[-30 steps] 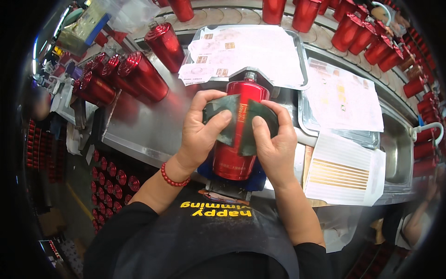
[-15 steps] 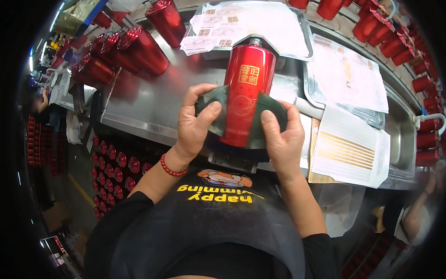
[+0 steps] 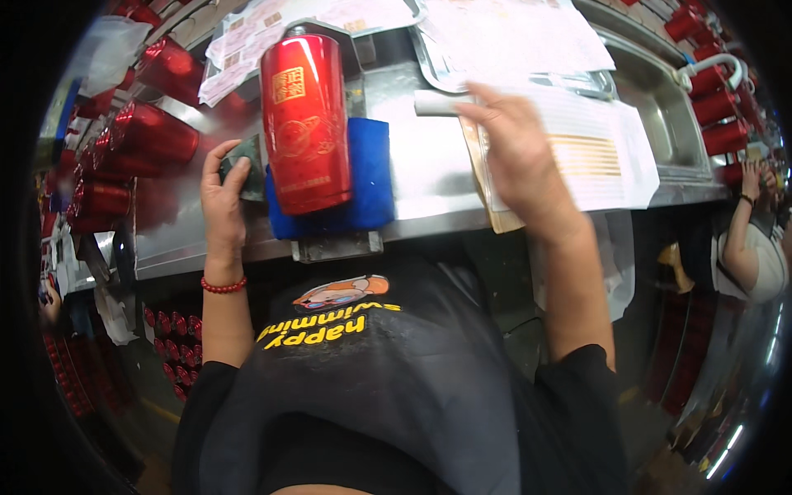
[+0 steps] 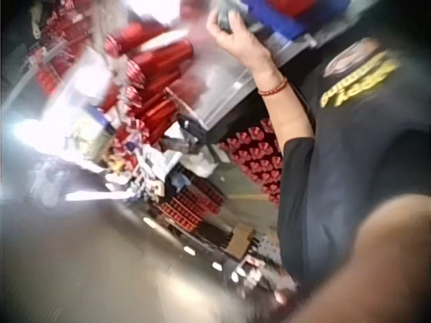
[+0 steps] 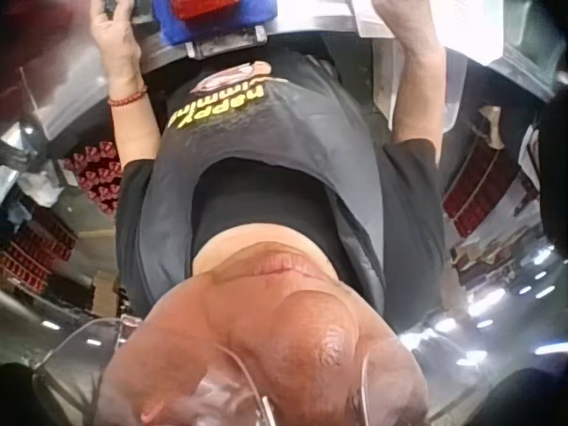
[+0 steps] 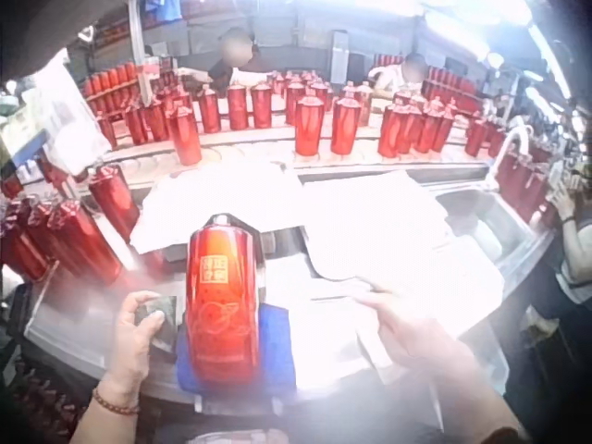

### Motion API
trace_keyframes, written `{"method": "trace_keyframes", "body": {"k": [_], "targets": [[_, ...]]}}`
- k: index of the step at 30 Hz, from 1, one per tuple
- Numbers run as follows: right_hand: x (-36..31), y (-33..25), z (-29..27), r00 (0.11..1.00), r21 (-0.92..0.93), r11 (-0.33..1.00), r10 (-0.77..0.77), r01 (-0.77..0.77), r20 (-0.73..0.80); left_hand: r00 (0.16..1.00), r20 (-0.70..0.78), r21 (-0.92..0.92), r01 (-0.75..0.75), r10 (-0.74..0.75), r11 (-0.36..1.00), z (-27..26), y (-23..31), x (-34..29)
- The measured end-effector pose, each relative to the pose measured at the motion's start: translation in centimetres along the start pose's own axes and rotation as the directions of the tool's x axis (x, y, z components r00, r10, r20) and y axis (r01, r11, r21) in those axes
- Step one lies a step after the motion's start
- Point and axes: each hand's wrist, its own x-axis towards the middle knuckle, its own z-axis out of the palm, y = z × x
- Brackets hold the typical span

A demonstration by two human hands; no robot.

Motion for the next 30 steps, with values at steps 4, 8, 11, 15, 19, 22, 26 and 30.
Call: {"method": "trace_keyframes", "body": {"k": [4, 8, 11, 15, 19, 22, 26, 30], "targets": [[-5.0, 6.9, -1.7, 0.95, -0.329, 0.926, 0.253, -0.183, 0.183, 0.981, 0.052, -0.375, 0.195, -0.189, 0.906, -1.1, 0.1, 0.4], [-4.4, 9.0, -1.0, 0.876, -0.396, 0.851, 0.444, -0.346, 0.188, 0.941, 0.291, -0.525, 0.307, -0.172, 0.794, -2.2, 0.1, -0.3], [-2.4, 10.7, -0.8, 0.856, -0.45, 0.841, 0.447, -0.302, 0.261, 0.969, 0.237, 0.046, 0.056, -0.066, 0.997, -0.5, 2.2, -1.1], [-1.2, 13.2, -0.2, 0.871, -0.384, 0.872, 0.417, -0.302, 0.261, 0.945, 0.322, 0.471, -0.215, 0.06, 0.856, 2.9, 5.5, -3.2], [-0.5, 13.2, -0.5, 0.887, -0.337, 0.911, 0.345, -0.238, 0.307, 0.865, 0.427, 0.678, -0.5, 0.264, 0.539, 6.2, 5.5, -4.3], [-0.1, 13.3, -0.4, 0.884, -0.336, 0.918, 0.326, -0.211, 0.336, 0.808, 0.437, 0.719, -0.578, 0.396, 0.386, 7.2, 4.9, -4.1], [0.2, 14.2, -0.8, 0.875, -0.242, 0.93, 0.348, -0.277, 0.337, 0.848, 0.397, 0.648, -0.529, 0.35, 0.548, 6.2, 4.1, -4.4], [-0.2, 14.7, -0.7, 0.893, -0.121, 0.942, 0.336, -0.314, 0.3, 0.889, 0.39, 0.641, -0.45, 0.241, 0.622, 4.8, 3.6, -4.5]]}}
